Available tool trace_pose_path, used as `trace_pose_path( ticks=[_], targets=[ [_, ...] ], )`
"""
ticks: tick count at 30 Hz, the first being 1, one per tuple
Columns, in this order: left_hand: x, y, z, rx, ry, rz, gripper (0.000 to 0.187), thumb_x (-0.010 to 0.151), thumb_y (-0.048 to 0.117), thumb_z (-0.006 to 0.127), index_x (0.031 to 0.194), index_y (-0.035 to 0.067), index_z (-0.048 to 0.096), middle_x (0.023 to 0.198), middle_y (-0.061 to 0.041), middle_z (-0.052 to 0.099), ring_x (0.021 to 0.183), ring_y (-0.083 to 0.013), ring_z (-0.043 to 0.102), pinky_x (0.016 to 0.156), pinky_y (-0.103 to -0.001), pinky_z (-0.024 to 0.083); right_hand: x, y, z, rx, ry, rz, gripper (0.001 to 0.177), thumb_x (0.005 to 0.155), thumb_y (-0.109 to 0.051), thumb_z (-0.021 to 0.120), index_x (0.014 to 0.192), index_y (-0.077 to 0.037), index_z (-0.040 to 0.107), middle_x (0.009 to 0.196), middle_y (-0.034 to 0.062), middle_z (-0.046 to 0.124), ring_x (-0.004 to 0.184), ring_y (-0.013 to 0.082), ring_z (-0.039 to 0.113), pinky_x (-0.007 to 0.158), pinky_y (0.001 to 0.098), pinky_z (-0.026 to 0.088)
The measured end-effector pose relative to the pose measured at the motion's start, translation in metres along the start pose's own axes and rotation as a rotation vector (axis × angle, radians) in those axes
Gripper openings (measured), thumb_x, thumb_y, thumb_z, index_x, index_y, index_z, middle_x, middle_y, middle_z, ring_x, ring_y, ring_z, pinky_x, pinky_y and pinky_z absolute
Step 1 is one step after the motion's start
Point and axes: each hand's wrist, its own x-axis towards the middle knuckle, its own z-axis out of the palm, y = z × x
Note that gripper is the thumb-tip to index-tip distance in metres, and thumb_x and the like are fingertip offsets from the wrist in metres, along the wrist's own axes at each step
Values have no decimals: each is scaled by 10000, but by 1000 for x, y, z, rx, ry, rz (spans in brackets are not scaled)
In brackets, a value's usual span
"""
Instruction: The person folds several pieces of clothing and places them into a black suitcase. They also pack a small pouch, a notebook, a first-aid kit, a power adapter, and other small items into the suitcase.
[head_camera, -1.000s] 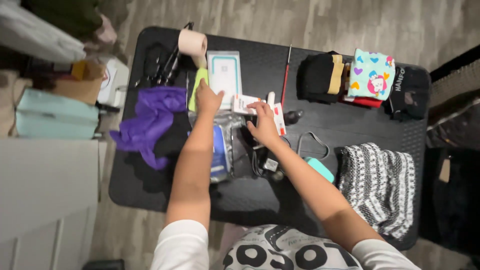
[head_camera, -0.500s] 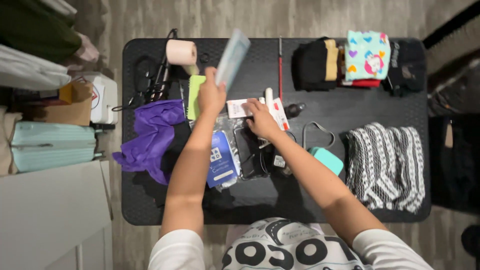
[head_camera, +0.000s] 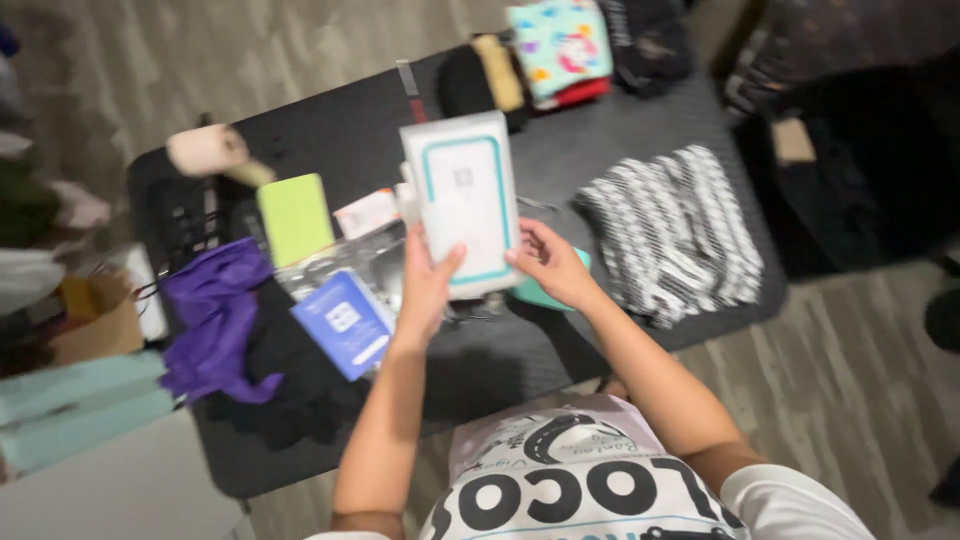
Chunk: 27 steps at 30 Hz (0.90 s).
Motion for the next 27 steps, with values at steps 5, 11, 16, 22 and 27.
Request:
trace_pose_path(
  ticks=[5,11,16,22,27],
  targets=[
    [-42,-70,120,-47,-198,-76,595,955,75,707,1436,-10,367,1364,-164,582,1260,-201,572,1069,-344,466,-98,-10,-103,13,76,9,431,991,-56,685,1386,50,549,1269,92,678,1120,123,647,968,295,540],
    [-77,-144,275,104,-254,-291,744,916,183,694,1537,64,303,1412,-147,546,971,-190,624,800,-344,556,-228,-9,-263,67,388,23,476,963,-82,674,1408,12,536,1241,83,708,1071,128,681,927,291,566],
    [-95,-163,390,199,-369,-377,694,895,232,733,1501,134,409,1408,-139,562,959,-126,636,765,-306,549,-313,-24,-389,-45,730,7,436,1011,-134,644,1410,22,562,1184,101,721,1005,127,682,874,284,560],
    [-77,-176,452,355,-514,-391,563,894,220,736,1410,148,520,1396,-115,577,946,-128,644,774,-310,547,-349,-10,-505,115,1015,45,414,1006,-226,649,1343,-2,561,1100,78,728,918,132,700,745,282,586],
    [-22,-208,491,372,-544,-383,539,891,205,740,1381,104,540,1345,-116,601,952,-152,640,777,-336,553,-331,37,-571,-24,1132,202,428,999,-247,721,1313,5,578,1020,111,687,805,159,631,620,310,506]
  ],
)
